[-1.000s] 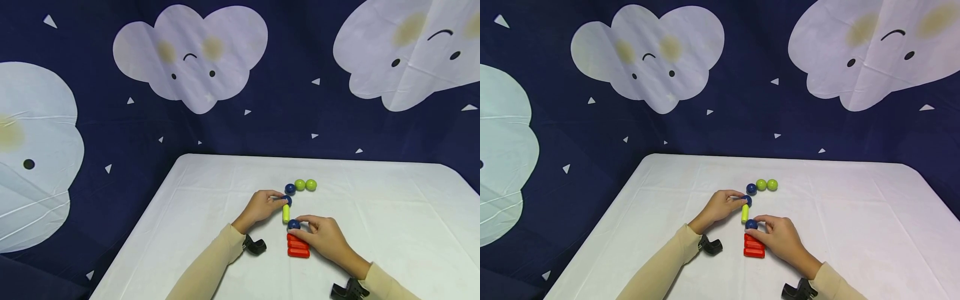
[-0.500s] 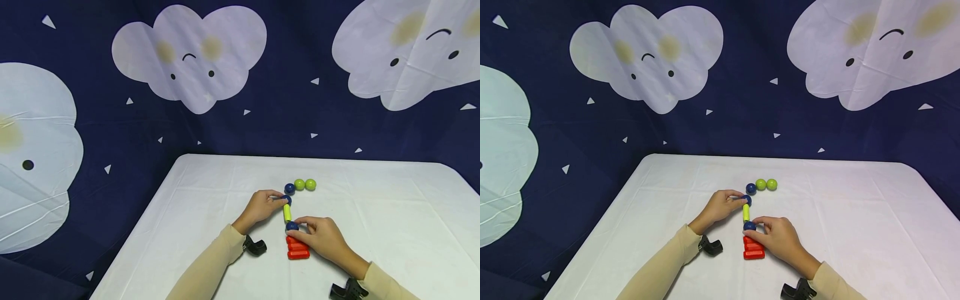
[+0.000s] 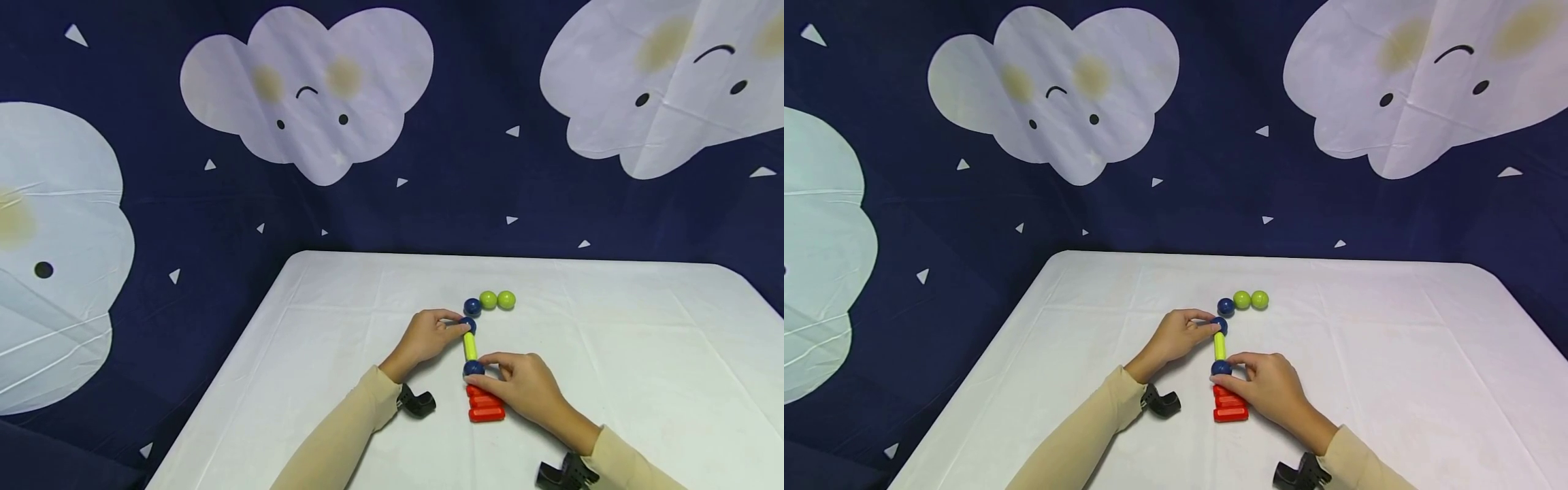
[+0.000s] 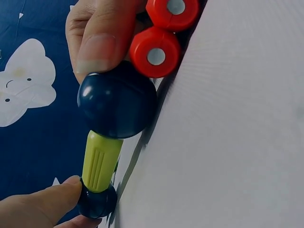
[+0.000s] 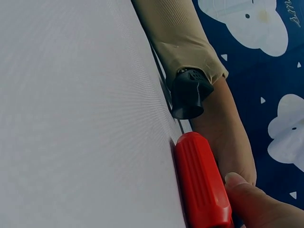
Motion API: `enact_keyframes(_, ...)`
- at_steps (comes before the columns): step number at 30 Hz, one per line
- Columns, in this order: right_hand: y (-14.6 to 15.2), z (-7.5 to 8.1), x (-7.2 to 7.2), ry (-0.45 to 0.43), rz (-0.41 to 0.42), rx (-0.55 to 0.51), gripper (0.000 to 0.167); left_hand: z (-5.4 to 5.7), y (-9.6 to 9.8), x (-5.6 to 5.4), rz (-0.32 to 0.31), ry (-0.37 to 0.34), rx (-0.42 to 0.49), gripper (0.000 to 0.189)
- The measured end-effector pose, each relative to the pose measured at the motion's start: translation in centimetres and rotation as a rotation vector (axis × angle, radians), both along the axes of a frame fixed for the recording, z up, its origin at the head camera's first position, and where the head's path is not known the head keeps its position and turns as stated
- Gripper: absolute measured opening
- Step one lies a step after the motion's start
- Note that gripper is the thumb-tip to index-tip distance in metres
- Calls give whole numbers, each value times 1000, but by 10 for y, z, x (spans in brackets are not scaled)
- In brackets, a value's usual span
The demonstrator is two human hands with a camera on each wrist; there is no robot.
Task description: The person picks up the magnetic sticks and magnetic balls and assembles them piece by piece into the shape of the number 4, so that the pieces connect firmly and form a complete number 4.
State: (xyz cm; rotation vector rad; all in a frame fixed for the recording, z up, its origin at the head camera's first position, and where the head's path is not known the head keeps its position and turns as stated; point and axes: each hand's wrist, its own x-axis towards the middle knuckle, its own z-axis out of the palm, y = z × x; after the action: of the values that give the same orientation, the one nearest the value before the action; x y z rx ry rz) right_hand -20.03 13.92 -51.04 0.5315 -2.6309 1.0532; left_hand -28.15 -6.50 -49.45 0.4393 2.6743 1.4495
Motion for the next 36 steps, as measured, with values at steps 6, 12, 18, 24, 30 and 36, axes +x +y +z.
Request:
enact_keyframes(6,1,-1,0,13,24,5,38,-4,2,-1,9,25,-7,34)
enact_keyframes(12,2,-1,-1,9,30,19,37,-6,3,-1,17,37,-2,36)
enact_keyframes(18,1,0,-2,8,10,32,39,-8,-1,1,3,60,16,41)
enact_keyframes(24,-3,0,-3,-17,11,17,40,-9,-18,15,-83,67,121,33)
enact_keyframes(30,-4,1,-3,-32,14,13,41,-8,-32,34,-202,10,184,25)
enact_keyframes(36,0,1,-1,-18,15,16,39,-9,-31,43,-277,45,180,27)
